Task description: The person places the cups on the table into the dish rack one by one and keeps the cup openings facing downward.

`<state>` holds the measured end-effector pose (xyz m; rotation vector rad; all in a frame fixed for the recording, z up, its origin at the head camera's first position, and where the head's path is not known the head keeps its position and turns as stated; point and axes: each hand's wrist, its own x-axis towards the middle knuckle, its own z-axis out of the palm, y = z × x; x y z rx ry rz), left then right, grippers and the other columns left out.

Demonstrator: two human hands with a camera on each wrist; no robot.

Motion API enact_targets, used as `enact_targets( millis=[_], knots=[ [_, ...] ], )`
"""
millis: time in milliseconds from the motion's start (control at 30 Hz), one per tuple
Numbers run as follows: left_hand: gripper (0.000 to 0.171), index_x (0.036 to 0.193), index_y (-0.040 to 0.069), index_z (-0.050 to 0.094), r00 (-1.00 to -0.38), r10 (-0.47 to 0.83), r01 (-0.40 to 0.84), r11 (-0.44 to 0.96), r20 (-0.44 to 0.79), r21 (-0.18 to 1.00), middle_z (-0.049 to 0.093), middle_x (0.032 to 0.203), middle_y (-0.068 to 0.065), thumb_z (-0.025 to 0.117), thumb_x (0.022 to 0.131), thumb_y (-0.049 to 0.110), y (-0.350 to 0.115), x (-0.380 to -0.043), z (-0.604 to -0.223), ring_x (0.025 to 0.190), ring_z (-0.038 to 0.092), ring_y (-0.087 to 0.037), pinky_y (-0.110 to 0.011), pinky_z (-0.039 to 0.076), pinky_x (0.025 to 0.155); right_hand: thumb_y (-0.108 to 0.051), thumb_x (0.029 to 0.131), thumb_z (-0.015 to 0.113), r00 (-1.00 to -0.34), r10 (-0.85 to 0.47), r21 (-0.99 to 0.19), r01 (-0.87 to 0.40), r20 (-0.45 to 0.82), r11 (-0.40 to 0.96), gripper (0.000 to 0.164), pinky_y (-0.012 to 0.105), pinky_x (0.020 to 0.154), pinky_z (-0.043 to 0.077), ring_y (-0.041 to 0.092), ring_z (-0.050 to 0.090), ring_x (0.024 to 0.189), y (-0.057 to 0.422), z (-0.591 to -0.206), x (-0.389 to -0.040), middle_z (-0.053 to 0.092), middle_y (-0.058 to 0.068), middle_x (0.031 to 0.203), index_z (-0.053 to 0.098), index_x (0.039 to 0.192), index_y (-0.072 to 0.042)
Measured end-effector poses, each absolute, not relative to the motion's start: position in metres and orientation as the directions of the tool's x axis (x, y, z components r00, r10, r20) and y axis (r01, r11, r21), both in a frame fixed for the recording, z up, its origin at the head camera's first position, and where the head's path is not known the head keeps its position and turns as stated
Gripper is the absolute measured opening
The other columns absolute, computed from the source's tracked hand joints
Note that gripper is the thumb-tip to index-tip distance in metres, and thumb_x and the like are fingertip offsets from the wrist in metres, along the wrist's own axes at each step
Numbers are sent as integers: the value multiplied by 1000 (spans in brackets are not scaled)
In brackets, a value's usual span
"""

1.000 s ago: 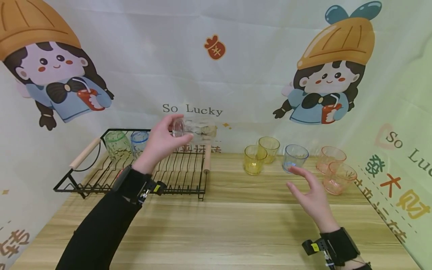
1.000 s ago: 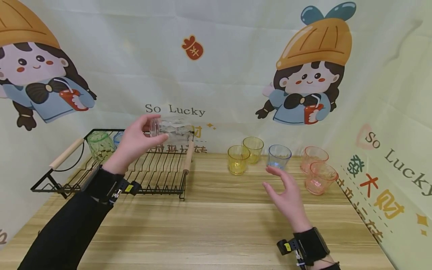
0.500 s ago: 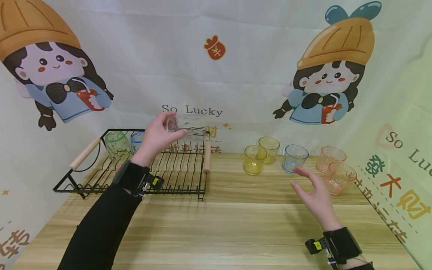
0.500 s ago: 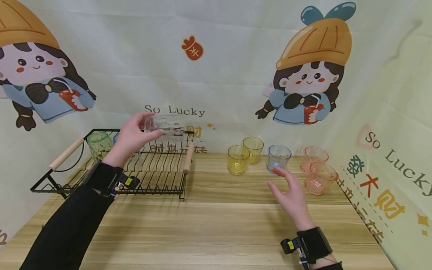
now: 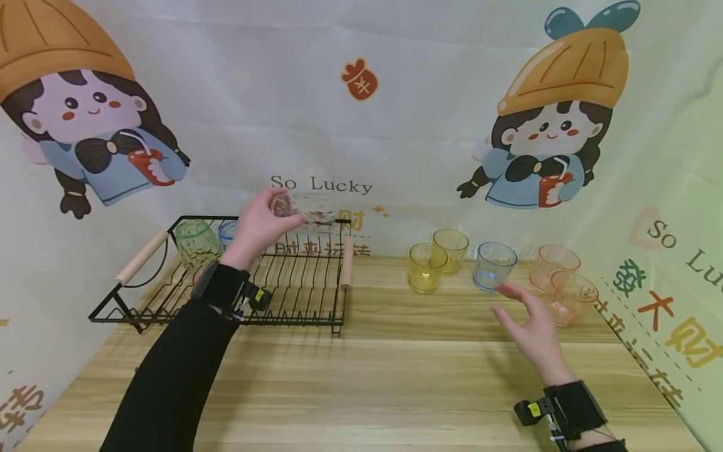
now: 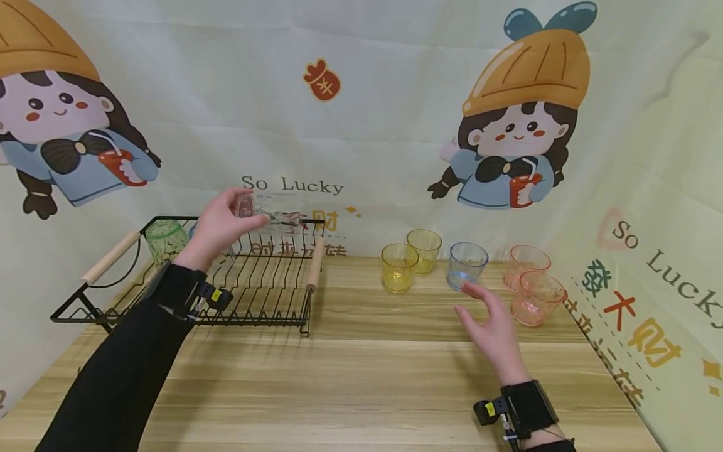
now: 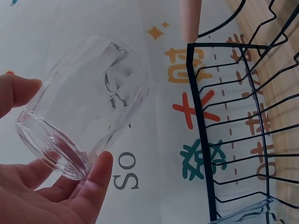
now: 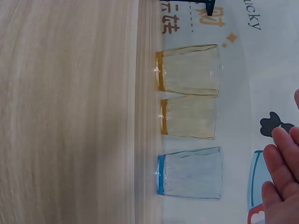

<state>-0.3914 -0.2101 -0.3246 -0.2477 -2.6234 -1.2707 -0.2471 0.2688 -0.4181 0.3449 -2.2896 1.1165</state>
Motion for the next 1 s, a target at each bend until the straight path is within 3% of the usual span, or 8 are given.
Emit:
enact_targets(
  millis=[67,267,367,500,633,733,900,1000],
  knots=[
    [80,148,31,24,-964,45,232,620,262,749,34,148,-5,66,83,48,-214,-402,-329,131,37,-27,-53,38,101,-9,86,68,-811,16,-642,-452,585,619,40,12,95,34,-1,48,109,270,-419,-248,63,15,121,58,123,0],
    [79,141,47,24,-956,-3,220,654,293,724,43,138,5,63,74,66,-240,-468,-374,119,45,-17,-67,37,78,-9,86,68,-812,24,-639,-441,583,630,38,10,93,34,-7,46,107,275,-423,-252,63,16,119,58,122,0],
    [81,146,38,23,-966,24,212,649,259,730,43,141,-3,64,79,60,-234,-447,-355,124,44,-23,-58,44,86,-7,86,68,-804,22,-623,-443,594,644,38,9,92,34,-6,47,106,276,-424,-252,64,17,118,58,121,2],
    [86,148,30,25,-971,38,203,643,234,739,39,145,-9,66,79,58,-223,-413,-329,129,41,-26,-48,43,98,-7,85,68,-798,17,-603,-440,602,666,38,13,92,36,4,51,106,278,-424,-252,64,18,117,58,121,3],
    [88,148,30,24,-969,22,198,659,244,726,37,147,-8,66,77,60,-220,-404,-326,130,40,-26,-48,43,99,-9,86,67,-808,17,-610,-430,589,666,38,15,93,36,15,52,107,279,-422,-251,64,18,117,57,121,3],
    [82,150,22,24,-975,43,194,647,218,738,37,149,-10,64,84,50,-217,-396,-319,133,39,-29,-47,40,104,-10,87,67,-818,19,-618,-418,574,666,38,17,94,37,22,52,108,280,-422,-252,63,18,118,57,122,3],
    [83,149,31,23,-976,-27,134,700,214,702,39,145,-9,63,81,58,-238,-448,-357,126,42,-29,-59,41,93,-10,88,66,-831,22,-622,-399,556,673,38,20,93,37,28,52,108,282,-423,-252,63,19,119,57,122,3],
    [85,148,34,22,-974,-55,107,750,222,653,41,143,-9,63,78,62,-244,-461,-369,121,44,-30,-59,42,89,-10,88,66,-834,23,-624,-395,552,674,37,29,95,39,29,52,108,282,-423,-252,63,19,119,57,121,3]
  ],
)
